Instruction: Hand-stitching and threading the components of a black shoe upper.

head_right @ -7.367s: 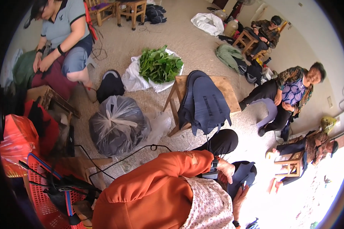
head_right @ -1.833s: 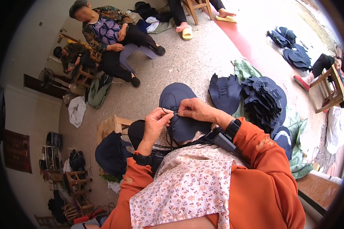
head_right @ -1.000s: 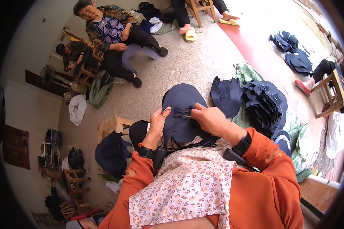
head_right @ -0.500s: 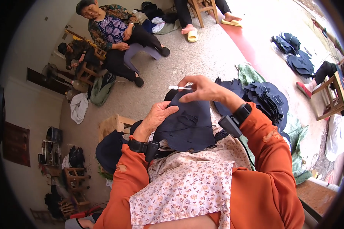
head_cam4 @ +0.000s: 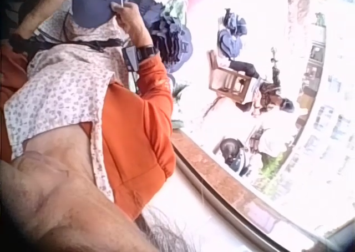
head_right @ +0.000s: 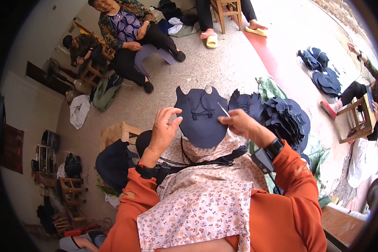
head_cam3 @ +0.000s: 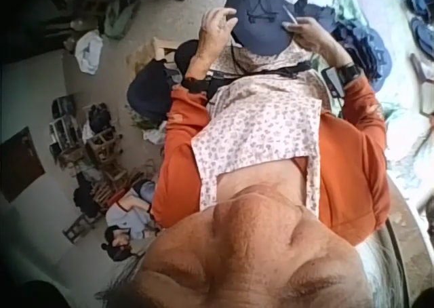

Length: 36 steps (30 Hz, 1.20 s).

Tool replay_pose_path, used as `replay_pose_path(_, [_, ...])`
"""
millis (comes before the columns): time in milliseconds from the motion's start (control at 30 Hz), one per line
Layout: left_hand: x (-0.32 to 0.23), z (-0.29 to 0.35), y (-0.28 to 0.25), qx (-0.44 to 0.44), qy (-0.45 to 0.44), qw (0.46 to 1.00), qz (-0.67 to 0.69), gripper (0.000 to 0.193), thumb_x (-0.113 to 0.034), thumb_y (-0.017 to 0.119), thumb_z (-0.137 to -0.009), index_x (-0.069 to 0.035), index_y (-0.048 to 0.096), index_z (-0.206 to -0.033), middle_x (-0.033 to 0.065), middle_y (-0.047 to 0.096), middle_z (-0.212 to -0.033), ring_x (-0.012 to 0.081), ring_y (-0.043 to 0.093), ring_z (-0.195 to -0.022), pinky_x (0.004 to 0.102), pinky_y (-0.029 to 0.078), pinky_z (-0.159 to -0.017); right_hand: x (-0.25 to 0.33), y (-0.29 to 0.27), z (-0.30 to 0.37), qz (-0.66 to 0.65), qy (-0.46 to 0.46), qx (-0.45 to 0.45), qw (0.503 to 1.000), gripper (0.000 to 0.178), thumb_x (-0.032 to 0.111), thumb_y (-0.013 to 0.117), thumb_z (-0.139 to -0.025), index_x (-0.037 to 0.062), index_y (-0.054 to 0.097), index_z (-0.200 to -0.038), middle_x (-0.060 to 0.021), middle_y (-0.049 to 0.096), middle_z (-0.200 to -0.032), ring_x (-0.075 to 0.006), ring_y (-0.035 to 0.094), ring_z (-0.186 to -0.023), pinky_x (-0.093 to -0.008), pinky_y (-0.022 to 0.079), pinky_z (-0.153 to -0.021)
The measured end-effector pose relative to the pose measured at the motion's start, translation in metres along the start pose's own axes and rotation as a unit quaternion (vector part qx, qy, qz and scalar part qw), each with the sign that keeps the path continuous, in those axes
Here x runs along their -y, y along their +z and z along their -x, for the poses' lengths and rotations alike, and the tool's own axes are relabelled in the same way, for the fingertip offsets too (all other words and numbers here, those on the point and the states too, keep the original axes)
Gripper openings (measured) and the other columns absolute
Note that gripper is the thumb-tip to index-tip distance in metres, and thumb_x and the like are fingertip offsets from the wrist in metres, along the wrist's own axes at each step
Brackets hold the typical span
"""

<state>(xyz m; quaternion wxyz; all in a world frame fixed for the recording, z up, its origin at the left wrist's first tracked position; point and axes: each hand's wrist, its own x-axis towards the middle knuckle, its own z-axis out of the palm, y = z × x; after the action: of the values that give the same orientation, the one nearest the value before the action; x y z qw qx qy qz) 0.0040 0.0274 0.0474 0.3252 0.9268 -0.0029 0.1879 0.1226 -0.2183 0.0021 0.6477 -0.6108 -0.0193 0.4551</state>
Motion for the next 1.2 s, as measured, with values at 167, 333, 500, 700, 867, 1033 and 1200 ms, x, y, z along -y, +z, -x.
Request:
replay_pose_path(167, [-0.005,0.012,0.016,0.023,0.037,0.999,-0.018,0.028,-0.008,0.069,-0.083,-0.009,0.063,-0.111,0.0081,0.058,-0.108,0.0274,0.055,-0.103,0.0368,0.046,-0.091,-0.036,0.003,0.022,-0.065,0.052,0.117,0.99,0.016,0.016,0.066,-0.093,0.0009,0.064,-0.091,0.003,0.054,-0.064,-0.0028,0.039,-0.045,-0.0207,0.023,-0.038])
replay_pose_path(333, [-0.005,0.017,0.026,0.044,0.021,0.999,-0.004,0.021,-0.008,0.071,-0.082,-0.008,0.068,-0.103,0.0061,0.056,-0.099,0.024,0.057,-0.096,0.0337,0.046,-0.087,-0.023,0.005,0.017,0.158,-0.041,-0.023,0.986,0.027,0.027,0.072,-0.089,0.0007,0.066,-0.091,0.0014,0.059,-0.07,-0.0038,0.043,-0.052,-0.0208,0.028,-0.044])
replay_pose_path(500, [-0.003,0.018,0.029,0.048,0.043,0.998,-0.004,0.02,-0.011,0.075,-0.076,-0.008,0.065,-0.093,0.0059,0.054,-0.095,0.0249,0.056,-0.095,0.036,0.048,-0.083,-0.018,0.001,-0.003,0.126,-0.092,-0.032,0.987,0.029,0.031,0.07,-0.09,0.0028,0.066,-0.09,0.0046,0.054,-0.067,-0.0027,0.042,-0.053,-0.0208,0.028,-0.045])
replay_pose_path(700, [0.0,0.018,0.036,0.031,0.071,0.996,-0.048,0.021,-0.013,0.077,-0.073,-0.007,0.059,-0.083,0.0052,0.053,-0.093,0.0251,0.054,-0.091,0.0367,0.046,-0.08,-0.03,0.004,-0.023,0.04,-0.09,0.012,0.995,0.021,0.024,0.068,-0.093,0.0034,0.064,-0.09,0.0045,0.059,-0.072,-0.0018,0.047,-0.054,-0.0184,0.033,-0.046])
replay_pose_path(867, [0.002,0.017,0.021,0.045,0.081,0.99,-0.102,0.02,-0.014,0.074,-0.076,-0.006,0.056,-0.08,0.0068,0.053,-0.092,0.027,0.053,-0.089,0.0381,0.044,-0.081,-0.04,0.002,-0.014,-0.021,-0.109,-0.009,0.994,0.015,0.018,0.066,-0.094,0.0036,0.061,-0.091,0.0008,0.062,-0.079,-0.0046,0.056,-0.066,-0.0187,0.045,-0.056])
replay_pose_path(1033, [0.013,0.026,0.004,0.086,0.001,0.996,-0.021,0.02,-0.017,0.074,-0.081,-0.005,0.058,-0.082,0.0051,0.056,-0.094,0.0227,0.055,-0.094,0.0352,0.045,-0.084,-0.063,0.0,-0.009,-0.059,-0.145,-0.032,0.987,0.017,0.02,0.068,-0.092,0.0053,0.061,-0.086,0.0039,0.059,-0.072,-0.0016,0.046,-0.057,-0.0171,0.034,-0.049])
replay_pose_path(1200, [0.031,0.044,0.035,-0.122,-0.276,0.936,0.181,0.049,-0.036,0.079,-0.081,0.004,0.055,-0.095,0.0097,0.054,-0.113,0.0181,0.054,-0.103,0.0321,0.048,-0.082,-0.044,0.003,-0.009,-0.04,-0.123,-0.045,0.991,0.02,0.023,0.068,-0.092,0.0044,0.061,-0.089,0.0045,0.058,-0.07,-0.0022,0.042,-0.054,-0.0184,0.03,-0.046])
